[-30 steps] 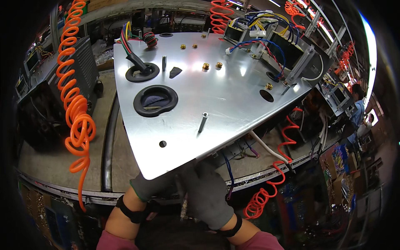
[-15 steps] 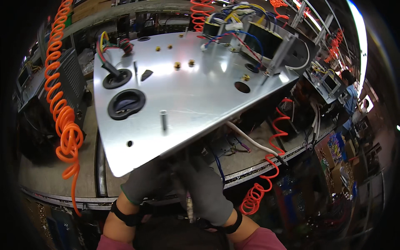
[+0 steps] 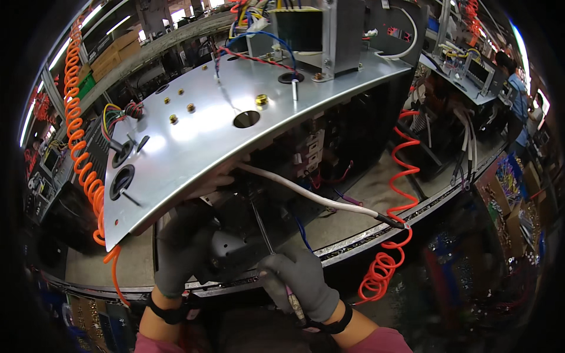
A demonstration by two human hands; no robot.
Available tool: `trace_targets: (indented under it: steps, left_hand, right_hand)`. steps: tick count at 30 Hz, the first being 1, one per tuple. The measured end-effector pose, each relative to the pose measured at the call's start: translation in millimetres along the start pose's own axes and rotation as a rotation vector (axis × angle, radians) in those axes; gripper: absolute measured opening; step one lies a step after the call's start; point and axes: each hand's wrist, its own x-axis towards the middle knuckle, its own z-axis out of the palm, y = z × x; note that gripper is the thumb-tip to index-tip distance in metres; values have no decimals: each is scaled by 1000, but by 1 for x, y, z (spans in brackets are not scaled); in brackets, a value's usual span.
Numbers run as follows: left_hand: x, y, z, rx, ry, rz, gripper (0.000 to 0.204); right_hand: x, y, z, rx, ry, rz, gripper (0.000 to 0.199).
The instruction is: Wiring and assembling components into a power inverter chassis on an assembly line.
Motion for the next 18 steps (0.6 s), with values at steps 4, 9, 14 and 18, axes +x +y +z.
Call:
trace_targets:
  steps: [4,9,14,18]
  left_hand:
    - [4,16,-4,-78,24,62,22]
    - [18,20,4,106,31,117,29]
    - [30,28,9,236,88,95,28]
    - [39,33,-2,255,-117,254,33]
  right_hand:
    - [2,7,-2,27,9,-44,11]
    - [15,7,5,-1,53,-62,21]
    - [29,8,15,7,151,-132,21]
    - [39,7,11,26,116,-161,17]
